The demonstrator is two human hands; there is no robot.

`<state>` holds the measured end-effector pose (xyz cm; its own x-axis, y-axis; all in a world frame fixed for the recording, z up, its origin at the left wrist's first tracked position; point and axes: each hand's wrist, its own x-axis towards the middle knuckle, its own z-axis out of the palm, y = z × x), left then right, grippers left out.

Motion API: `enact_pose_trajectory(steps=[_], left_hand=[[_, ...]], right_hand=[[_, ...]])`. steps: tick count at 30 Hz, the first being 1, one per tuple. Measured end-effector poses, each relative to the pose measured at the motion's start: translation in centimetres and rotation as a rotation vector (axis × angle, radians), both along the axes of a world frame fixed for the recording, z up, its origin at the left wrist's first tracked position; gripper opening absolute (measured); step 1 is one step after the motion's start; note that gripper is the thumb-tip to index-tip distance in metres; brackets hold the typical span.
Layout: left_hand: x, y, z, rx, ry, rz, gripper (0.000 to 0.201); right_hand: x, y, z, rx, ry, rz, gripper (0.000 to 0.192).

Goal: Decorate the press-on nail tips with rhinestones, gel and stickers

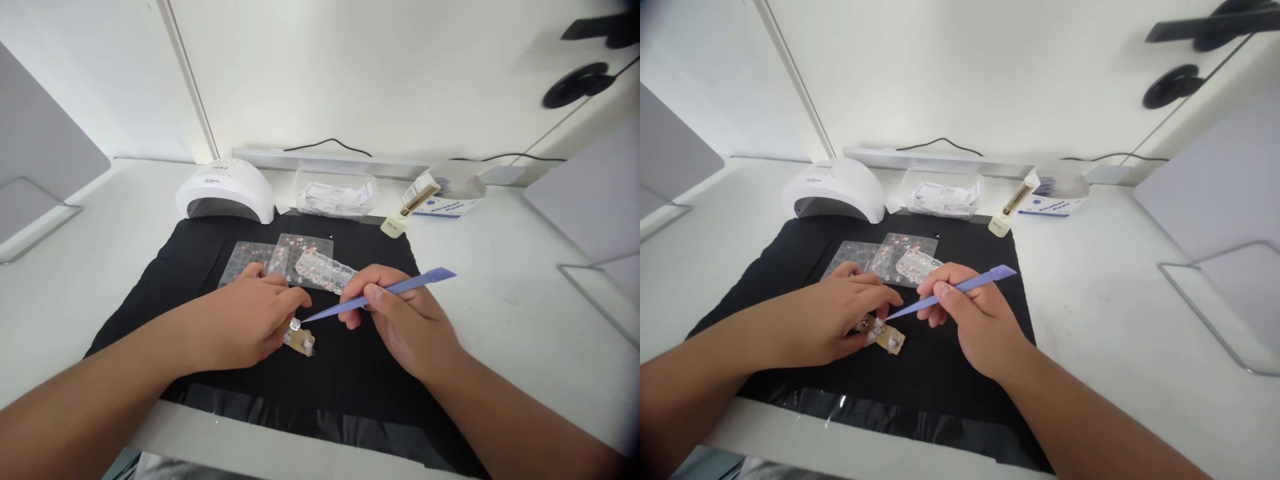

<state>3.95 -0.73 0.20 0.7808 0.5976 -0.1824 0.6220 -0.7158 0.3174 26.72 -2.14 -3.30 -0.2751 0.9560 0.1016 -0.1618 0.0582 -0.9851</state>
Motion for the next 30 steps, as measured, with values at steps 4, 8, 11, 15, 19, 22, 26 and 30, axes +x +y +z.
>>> enact_pose_trajectory(steps=[4, 8, 11, 15, 19, 22, 26, 30], left_hand=[[0.0, 0.1, 0.3, -0.047, -0.009, 0.012, 0.038], [-0.4, 0.1, 0.7, -0.047, -0.011, 0.044, 0.037], [-0.7, 0.0, 1.1, -0.027, -0.034, 0.036, 0.034], [-0.9, -0.2, 1.3, -0.017, -0.053, 0.022, 0.032], [-0.7, -0.2, 1.4, -0.015, -0.052, 0.007, 0.025], [-0.7, -0.1, 1.5, -0.015, -0.052, -0.005, 0.021], [-0.6, 0.1, 1.4, -0.018, -0.051, -0.007, 0.017], [-0.7, 0.1, 1.0, -0.012, -0.063, -0.026, 0.015]], right_hand=[[0.0, 0.0, -0.1, -0.016, -0.031, 0.012, 0.018], [0.0, -0.1, -0.2, -0.027, -0.030, 0.017, 0.018], [0.0, 0.0, -0.2, -0.043, -0.027, 0.015, 0.018], [-0.1, 0.1, -0.2, -0.054, -0.023, 0.012, 0.019], [-0.1, 0.2, -0.2, -0.070, -0.006, 0.010, 0.019], [0.0, 0.2, -0.2, -0.071, 0.010, 0.017, 0.019], [0.0, 0.2, -0.2, -0.079, 0.019, 0.018, 0.018], [0.0, 0.2, -0.4, -0.080, 0.030, 0.013, 0.017]])
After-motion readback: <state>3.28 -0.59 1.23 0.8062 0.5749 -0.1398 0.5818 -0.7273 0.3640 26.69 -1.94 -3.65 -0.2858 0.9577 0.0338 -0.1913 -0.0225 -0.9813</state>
